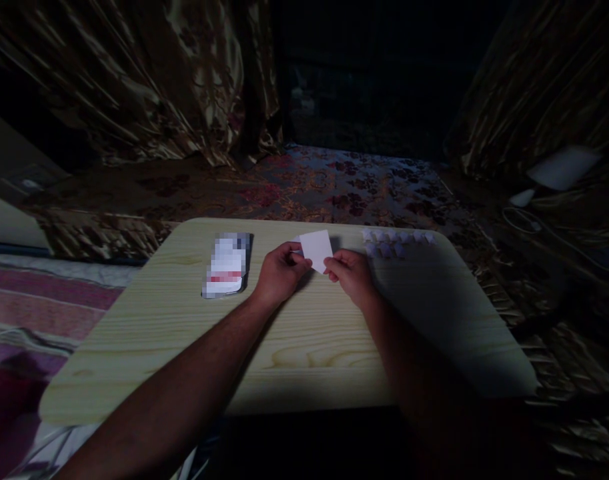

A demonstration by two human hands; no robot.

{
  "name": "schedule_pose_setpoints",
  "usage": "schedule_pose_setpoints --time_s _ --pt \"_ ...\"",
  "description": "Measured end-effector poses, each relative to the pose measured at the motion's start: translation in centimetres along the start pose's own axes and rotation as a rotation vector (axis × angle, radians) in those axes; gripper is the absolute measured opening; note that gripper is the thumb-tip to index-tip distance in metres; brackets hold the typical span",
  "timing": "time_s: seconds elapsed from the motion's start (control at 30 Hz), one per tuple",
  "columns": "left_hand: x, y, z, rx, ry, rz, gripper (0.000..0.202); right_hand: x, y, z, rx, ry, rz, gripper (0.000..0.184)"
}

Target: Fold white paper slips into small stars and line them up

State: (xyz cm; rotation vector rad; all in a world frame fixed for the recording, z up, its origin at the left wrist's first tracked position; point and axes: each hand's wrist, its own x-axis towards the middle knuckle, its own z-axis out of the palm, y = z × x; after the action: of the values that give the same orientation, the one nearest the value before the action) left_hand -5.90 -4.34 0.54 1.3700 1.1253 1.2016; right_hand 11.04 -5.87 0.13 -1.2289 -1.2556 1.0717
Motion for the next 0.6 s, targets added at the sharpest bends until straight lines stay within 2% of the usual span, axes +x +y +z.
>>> schedule_pose_setpoints --time_s 0.1,0.27,0.43,0.5,0.6 --pt "-0.11 0.26 -0.14 0.006 -0.019 0.003 0.038 -0.01 -0.20 0.05 0.003 -0.009 0.006 0.023" --pt "-0.41 0.28 -0.12 0.021 -0.127 0.020 0.036 0.36 -0.14 -0.15 0.021 0.031 -0.012 0.025" --pt "-0.61 0.39 -0.01 0.007 -0.185 -0.039 0.036 0.76 0.28 -0.31 -0.021 0.106 -0.039 0.023" --pt "-0.57 0.45 -0.07 -0.008 -0.165 -0.060 0.030 0.71 0.36 -0.23 -0.025 0.091 -0.028 0.022" --pt "-0.39 0.43 -0.25 -0.022 -0.058 -0.036 0.024 0.47 0.41 -0.04 -0.025 0.051 -0.017 0.020"
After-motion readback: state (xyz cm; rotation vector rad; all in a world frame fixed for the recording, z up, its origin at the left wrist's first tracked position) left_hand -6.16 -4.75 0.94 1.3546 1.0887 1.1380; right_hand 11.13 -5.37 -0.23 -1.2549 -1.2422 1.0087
